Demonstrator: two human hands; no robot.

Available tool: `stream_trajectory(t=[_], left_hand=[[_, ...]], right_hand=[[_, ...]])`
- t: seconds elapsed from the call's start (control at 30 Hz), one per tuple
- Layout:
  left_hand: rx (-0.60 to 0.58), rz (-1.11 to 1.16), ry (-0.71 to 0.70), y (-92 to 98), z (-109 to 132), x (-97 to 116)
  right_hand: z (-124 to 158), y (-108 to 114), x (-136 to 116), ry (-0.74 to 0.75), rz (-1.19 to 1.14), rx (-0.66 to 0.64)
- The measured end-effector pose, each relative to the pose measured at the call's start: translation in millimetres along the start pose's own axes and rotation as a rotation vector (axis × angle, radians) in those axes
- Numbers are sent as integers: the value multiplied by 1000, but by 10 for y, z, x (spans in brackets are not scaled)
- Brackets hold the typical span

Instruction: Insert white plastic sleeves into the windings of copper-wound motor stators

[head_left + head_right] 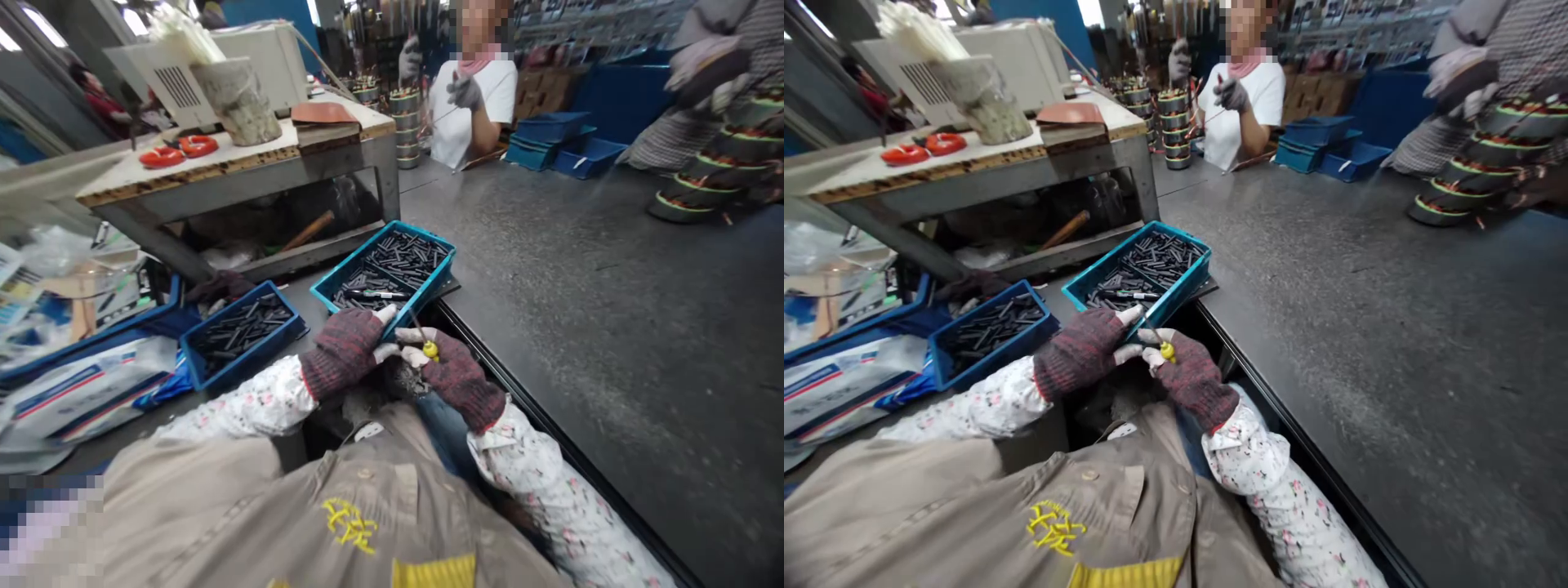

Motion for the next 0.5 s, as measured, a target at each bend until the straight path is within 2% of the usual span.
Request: stream_trajectory(t=[0.07,0.13,0.23,0.3,0.4,0.5], left_hand=[[-46,-61,62,-40,-12,-148],[-78,-93,143,-34,2,-412],[-66,-164,303,39,81,-893],[-83,-197,341,48,127,-1078],[-121,-228,366,10,152,-1131],[-95,-228,387,-35,90,-1033]], right_hand=[[46,214,-48,-4,-29,86],[119,482,-91,2,-15,173],[282,986,-34,-44,-4,327],[437,1387,98,-119,-29,469],[732,1993,326,-213,-57,711],[1006,2447,490,-256,48,887]])
Point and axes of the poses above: each hand's wrist, its own z-axis away from the middle knuckle, its own y-axis out of the back of the hand, x = y × z, the point moved 9 cm from there along -z, towards the middle knuckle
